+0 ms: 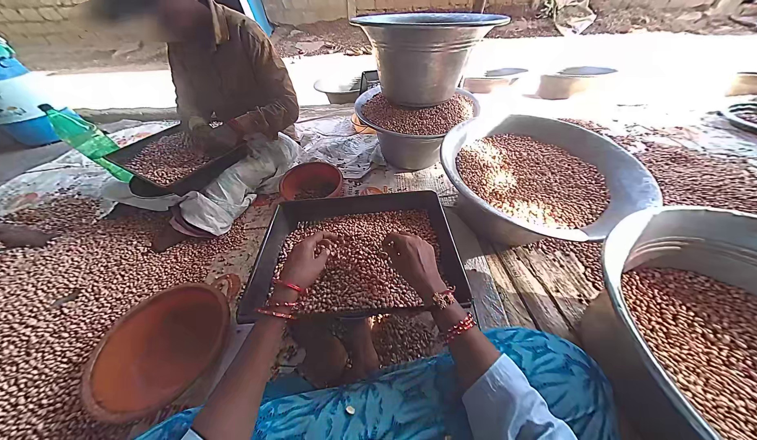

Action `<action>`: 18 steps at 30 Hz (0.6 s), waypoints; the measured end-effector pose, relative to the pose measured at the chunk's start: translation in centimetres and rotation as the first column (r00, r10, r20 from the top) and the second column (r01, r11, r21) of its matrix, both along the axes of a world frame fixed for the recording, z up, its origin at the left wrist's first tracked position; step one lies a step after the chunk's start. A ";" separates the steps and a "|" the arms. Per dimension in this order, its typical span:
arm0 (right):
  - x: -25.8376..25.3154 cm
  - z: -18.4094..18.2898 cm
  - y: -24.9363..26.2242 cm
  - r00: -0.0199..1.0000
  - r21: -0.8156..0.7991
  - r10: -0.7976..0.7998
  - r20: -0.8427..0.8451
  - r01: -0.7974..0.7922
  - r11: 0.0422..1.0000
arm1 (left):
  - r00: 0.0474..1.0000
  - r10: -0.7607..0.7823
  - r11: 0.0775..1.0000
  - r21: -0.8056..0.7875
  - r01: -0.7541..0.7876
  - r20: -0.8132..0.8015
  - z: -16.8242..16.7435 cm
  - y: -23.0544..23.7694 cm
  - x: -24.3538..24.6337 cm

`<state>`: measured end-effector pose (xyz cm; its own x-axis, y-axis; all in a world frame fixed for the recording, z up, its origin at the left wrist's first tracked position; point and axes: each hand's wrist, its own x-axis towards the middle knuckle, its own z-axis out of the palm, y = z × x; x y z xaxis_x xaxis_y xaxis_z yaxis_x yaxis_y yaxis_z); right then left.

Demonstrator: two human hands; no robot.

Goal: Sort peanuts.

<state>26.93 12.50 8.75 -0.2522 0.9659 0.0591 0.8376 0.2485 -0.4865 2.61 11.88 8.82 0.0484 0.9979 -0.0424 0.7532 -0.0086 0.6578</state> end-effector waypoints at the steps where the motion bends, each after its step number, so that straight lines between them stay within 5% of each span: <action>1: -0.1 -0.1 0.1 1.000 -0.001 0.004 0.015 -0.004 1.000 | 0.999 0.006 0.999 0.041 -0.004 -0.050 0.1 -0.2 0.4; 6: -1.3 -0.4 0.2 0.991 -0.057 0.067 0.117 -0.060 0.997 | 0.974 -0.004 0.983 0.178 0.045 -0.228 -0.8 -1.0 3.4; 11: -1.4 -0.3 0.1 0.987 -0.049 0.062 0.150 -0.056 0.997 | 0.918 -0.058 0.991 0.086 0.099 -0.391 -1.1 -1.1 5.7; 16: -1.5 -0.6 0.1 0.982 -0.042 0.068 0.174 -0.062 0.997 | 0.997 0.008 0.992 0.122 -0.018 0.083 -1.3 -0.5 3.7; 18: -1.8 -0.6 0.0 0.980 -0.037 0.073 0.184 -0.068 0.997 | 0.997 0.011 0.992 0.127 -0.022 0.082 -0.8 -0.5 3.5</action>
<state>25.15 12.49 8.12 -0.3235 0.9459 -0.0241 0.8948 0.2975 -0.3329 6.12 11.35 7.98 0.0299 0.9956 0.0890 0.6983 -0.0845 0.7108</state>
